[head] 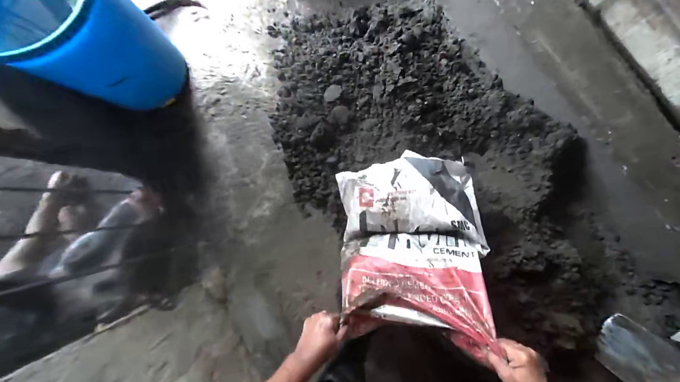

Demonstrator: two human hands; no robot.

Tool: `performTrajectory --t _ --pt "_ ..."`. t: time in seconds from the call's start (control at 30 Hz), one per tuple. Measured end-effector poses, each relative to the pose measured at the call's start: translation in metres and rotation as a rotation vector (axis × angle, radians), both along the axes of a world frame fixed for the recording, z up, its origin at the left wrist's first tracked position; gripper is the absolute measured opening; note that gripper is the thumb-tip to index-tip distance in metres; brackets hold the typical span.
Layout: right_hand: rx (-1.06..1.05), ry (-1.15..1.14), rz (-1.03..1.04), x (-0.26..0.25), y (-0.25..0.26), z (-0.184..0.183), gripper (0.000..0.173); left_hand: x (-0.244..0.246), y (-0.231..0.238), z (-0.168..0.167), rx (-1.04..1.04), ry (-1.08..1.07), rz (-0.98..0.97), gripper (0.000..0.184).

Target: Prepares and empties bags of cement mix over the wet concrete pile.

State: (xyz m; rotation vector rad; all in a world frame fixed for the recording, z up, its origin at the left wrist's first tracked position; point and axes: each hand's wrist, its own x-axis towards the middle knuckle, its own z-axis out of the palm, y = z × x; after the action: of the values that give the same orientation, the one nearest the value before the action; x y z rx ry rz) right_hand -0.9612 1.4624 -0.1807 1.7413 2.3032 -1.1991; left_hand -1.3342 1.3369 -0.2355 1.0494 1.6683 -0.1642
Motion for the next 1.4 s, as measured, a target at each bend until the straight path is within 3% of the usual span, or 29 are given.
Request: performTrajectory --t 0.17,0.27,0.33,0.4,0.5,0.6,0.67,0.77,0.87,0.97,1.07,1.2,1.4 --pt "-0.452 -0.185 -0.295 -0.015 -0.002 -0.042 0.027 0.027 0.002 -0.039 -0.144 0.013 -0.026 0.045" --pt "-0.506 -0.121 -0.456 -0.023 0.017 -0.049 0.021 0.022 0.012 -0.031 -0.175 0.026 0.036 0.046" --pt "-0.492 -0.081 -0.442 -0.031 0.049 -0.036 0.02 0.007 0.027 -0.02 -0.149 0.052 0.106 0.048" --pt "-0.43 -0.023 -0.404 -0.04 0.088 -0.009 0.016 -0.013 0.051 0.005 -0.128 0.071 0.191 0.049" --pt "-0.315 0.105 -0.315 -0.044 0.13 0.06 0.012 -0.033 0.077 0.087 -0.069 0.027 0.232 0.048" --pt "-0.133 0.235 -0.199 -0.028 0.12 0.135 0.014 -0.03 0.065 0.173 0.202 -0.07 0.359 0.039" --pt "-0.098 0.341 -0.261 -0.013 0.089 0.165 0.011 -0.011 0.045 0.213 0.367 -0.112 0.541 0.028" --pt "-0.181 0.408 -0.42 0.004 0.044 0.166 0.014 0.038 0.015 0.22 0.456 -0.165 0.875 0.018" --pt "-0.148 0.335 -0.439 0.004 0.043 0.149 0.012 0.065 0.013 0.191 0.483 -0.127 0.964 0.02" --pt "-0.084 0.207 -0.35 -0.008 0.08 0.141 0.02 0.063 0.051 0.179 0.412 -0.092 0.984 0.024" --pt "-0.093 0.278 -0.368 -0.034 0.135 0.139 0.018 0.041 0.111 0.186 0.387 -0.101 1.028 0.028" --pt "-0.084 0.388 -0.385 -0.06 0.219 0.182 0.015 0.016 0.18 0.226 0.438 -0.122 1.12 0.029" --pt "-0.009 0.556 -0.409 -0.042 0.254 0.27 0.017 0.019 0.199 0.321 0.783 -0.337 1.117 0.029"
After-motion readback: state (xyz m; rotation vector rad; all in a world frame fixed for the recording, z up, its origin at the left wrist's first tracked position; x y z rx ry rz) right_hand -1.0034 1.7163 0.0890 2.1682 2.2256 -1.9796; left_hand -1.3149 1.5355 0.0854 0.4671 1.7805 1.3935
